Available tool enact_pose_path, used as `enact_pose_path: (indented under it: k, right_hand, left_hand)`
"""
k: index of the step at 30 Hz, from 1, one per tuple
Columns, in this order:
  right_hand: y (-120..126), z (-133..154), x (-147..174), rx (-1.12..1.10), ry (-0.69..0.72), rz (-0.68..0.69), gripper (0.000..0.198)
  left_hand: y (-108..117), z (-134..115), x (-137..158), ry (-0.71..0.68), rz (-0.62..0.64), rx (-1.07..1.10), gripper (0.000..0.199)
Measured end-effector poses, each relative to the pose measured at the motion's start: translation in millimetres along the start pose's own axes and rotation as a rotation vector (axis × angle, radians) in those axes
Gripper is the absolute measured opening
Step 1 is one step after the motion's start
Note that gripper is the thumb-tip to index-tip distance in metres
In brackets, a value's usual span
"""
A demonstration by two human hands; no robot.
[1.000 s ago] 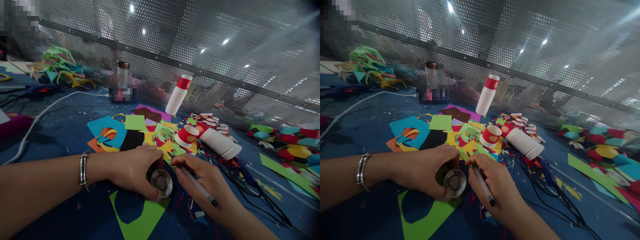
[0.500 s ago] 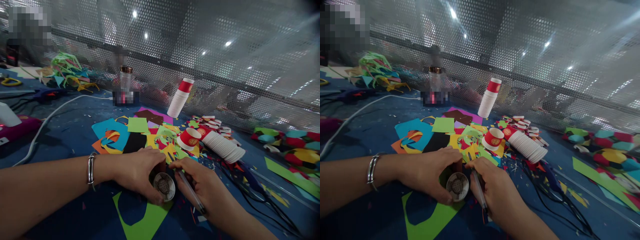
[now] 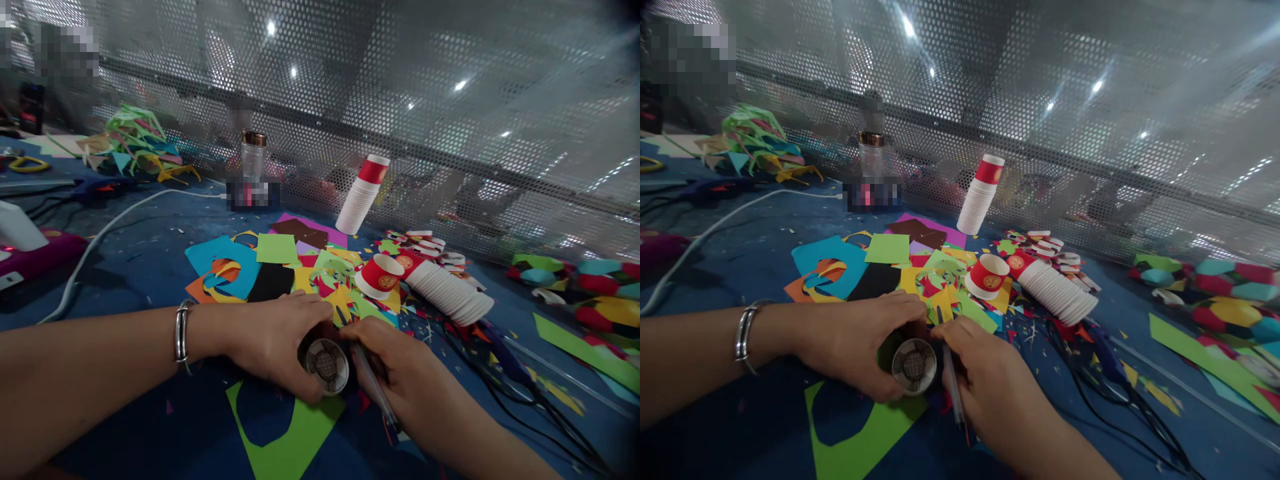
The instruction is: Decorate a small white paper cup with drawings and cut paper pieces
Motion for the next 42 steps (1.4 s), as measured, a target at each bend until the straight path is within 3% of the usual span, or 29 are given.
enact_pose_path:
  k: [21, 42]
  right_hand:
    - [-6.1, -5.1, -3.4, 0.0, -0.01, 0.042, 0.032]
    - [-9.6, -4.9, -2.0, 0.051, 0.032, 0.042, 0.037]
  left_hand:
    - [-0.6, 3.5, 1.2, -0.067, -0.046, 0.025, 0.05]
    - [-0.4, 0.8, 2.8, -0.09, -0.01, -0.017, 0.05]
Point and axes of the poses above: each hand's wrist, its own x-axis away from the middle knuckle, its own y-axis out of the back of the hand, z = x × y, the point moved 10 cm from there along -x, towards the middle knuckle, and after that the axes turned 13 degrees about -x, right-handed, at the moved point
